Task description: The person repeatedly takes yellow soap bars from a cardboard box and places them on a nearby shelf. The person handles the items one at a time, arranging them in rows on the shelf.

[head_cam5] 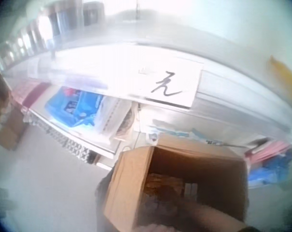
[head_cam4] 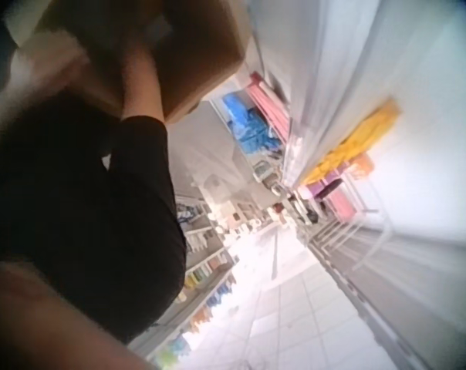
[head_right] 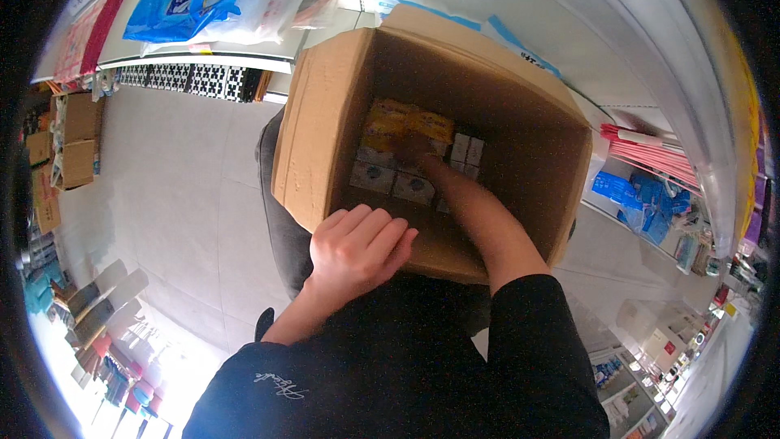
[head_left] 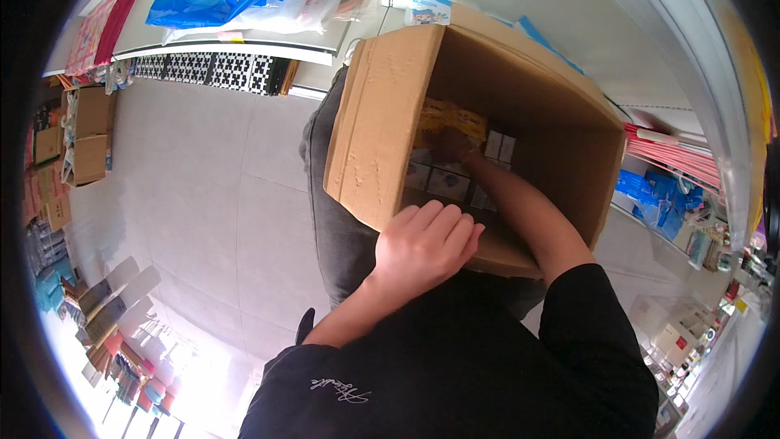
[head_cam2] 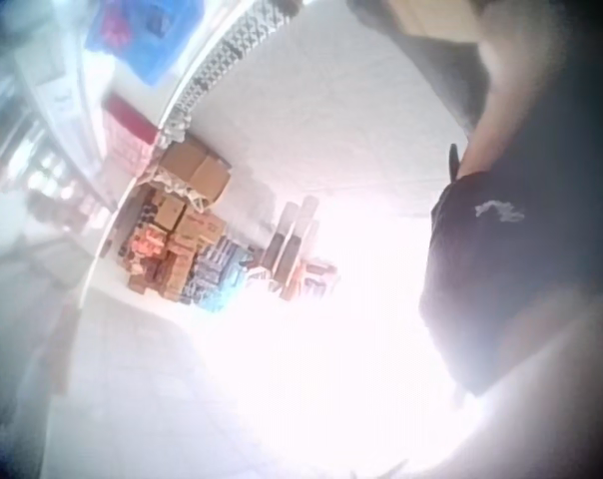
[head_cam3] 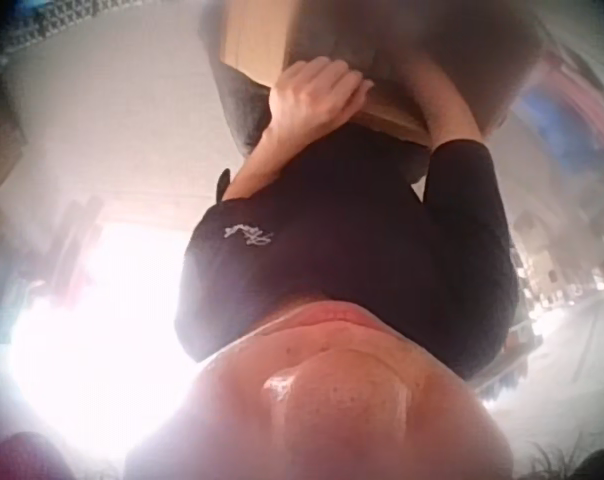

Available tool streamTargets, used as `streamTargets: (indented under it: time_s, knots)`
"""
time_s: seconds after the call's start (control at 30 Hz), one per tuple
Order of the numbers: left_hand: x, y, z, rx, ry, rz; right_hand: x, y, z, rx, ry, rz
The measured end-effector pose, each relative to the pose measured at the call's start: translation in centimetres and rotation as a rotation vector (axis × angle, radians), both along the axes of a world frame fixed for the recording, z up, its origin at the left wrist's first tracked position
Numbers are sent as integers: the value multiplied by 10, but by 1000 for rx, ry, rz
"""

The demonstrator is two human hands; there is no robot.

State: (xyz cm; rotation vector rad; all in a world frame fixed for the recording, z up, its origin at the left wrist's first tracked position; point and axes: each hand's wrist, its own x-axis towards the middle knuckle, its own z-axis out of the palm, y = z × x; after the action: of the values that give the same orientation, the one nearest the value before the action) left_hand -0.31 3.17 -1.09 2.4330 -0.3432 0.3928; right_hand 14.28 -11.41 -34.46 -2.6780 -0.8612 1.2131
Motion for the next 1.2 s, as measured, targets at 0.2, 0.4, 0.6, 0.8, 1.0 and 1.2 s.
streamTargets:
  time_s: [0.2, 0.4, 0.6, 0.8, 1.0, 1.2]
  knots:
    - [4, -3, 5, 20, -26, -42, 26, -5, 63, 91, -23, 75]
    - [4, -11, 12, 55, -58, -3, 11, -16, 265, 173, -28, 90]
    - [7, -29, 33, -305, 136, 16, -61, -101, 359, 463, -126, -205]
    - [51, -92, 110, -260, -253, -380, -117, -130, 319, 575, -193, -583]
    - [144, -152, 202, -128, -512, -507, -125, -124, 325, 669, -282, -632]
    - [257, -242, 233, 119, -338, -505, -129, -135, 319, 722, -337, -661]
